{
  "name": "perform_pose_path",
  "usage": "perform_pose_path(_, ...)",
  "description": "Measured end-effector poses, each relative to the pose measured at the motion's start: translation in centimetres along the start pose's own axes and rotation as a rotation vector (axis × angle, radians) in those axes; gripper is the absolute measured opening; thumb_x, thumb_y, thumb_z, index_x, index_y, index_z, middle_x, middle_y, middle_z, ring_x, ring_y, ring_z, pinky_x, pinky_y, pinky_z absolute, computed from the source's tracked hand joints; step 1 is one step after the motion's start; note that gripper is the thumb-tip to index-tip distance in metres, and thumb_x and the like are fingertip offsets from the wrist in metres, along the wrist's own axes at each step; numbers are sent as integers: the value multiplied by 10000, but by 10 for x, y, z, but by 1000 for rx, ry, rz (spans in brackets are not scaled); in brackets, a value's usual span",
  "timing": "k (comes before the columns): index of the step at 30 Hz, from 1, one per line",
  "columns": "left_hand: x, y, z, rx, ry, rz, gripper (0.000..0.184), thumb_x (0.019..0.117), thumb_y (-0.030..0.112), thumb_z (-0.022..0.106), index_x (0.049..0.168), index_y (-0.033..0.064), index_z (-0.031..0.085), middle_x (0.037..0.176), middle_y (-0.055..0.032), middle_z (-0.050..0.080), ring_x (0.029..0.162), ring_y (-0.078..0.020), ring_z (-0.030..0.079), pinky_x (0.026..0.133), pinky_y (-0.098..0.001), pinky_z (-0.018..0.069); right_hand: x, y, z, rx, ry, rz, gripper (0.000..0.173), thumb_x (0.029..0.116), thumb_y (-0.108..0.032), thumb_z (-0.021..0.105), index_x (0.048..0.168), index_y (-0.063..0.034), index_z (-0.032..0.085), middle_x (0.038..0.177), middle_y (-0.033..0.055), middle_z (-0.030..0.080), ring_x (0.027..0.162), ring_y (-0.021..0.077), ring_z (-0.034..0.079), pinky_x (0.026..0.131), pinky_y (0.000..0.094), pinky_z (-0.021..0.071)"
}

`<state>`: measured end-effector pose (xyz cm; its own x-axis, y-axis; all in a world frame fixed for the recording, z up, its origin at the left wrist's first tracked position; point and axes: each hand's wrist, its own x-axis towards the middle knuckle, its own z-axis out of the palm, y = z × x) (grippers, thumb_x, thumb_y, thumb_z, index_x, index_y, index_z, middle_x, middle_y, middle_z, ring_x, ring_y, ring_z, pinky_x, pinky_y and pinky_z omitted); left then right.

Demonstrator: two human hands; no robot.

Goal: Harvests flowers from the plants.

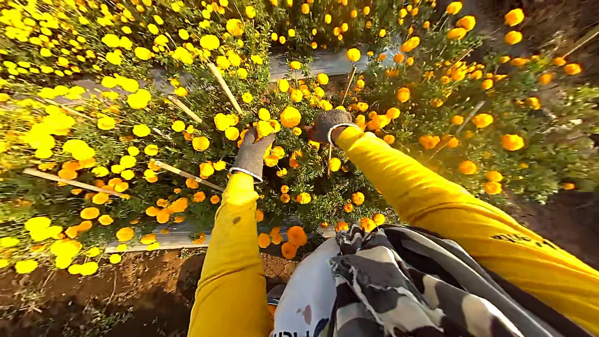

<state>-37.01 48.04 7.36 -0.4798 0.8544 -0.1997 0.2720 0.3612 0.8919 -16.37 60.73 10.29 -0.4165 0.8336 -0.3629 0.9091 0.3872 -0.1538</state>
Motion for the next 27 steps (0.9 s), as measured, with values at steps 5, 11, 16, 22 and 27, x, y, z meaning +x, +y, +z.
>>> perform_pose_path(5, 34, 29, 32, 133, -229, -33, 703, 921, 452, 728, 1500, 149, 470, 1500, -129, 518, 1385, -279, 498, 1113, -555, 439, -12, -1, 17, -31, 23, -60, 490, 909, -558, 649, 1075, -105, 730, 1089, 218, 715, 1075, 451, 671, 830, 731, 502)
perform_pose_path(11, 10, 29, 52, 263, -282, -62, 636, 934, 475, 697, 1450, 133, 553, 1426, -127, 596, 1331, -265, 559, 1110, -536, 450, -39, 10, 29, -87, 25, -119, 367, 973, -443, 602, 1150, -145, 725, 1143, 207, 715, 1097, 455, 670, 816, 727, 509)
perform_pose_path(16, -82, -36, -18, 87, 100, -157, 573, 913, 424, 745, 1396, 159, 589, 1349, -75, 634, 1197, -174, 638, 986, -424, 560, -91, 52, 37, 4, 79, -168, 406, 981, -548, 566, 1263, -288, 698, 1143, 132, 737, 1041, 428, 692, 785, 751, 486)
perform_pose_path(22, -329, -206, -54, 89, 484, -874, 552, 925, 486, 706, 1330, 119, 631, 1231, -206, 671, 1140, -376, 649, 965, -650, 506, -140, 153, 74, 202, -199, -257, 370, 987, -416, 639, 1290, -211, 691, 1076, 115, 735, 935, 288, 705, 830, 608, 559)
perform_pose_path(27, -466, -291, 4, -167, 576, -1100, 552, 980, 398, 659, 1391, 43, 565, 1245, -253, 644, 1124, -384, 645, 968, -617, 516, -144, 154, 74, 219, -291, -412, 363, 993, -345, 617, 1271, -127, 701, 1069, 135, 728, 917, 256, 701, 822, 548, 574)
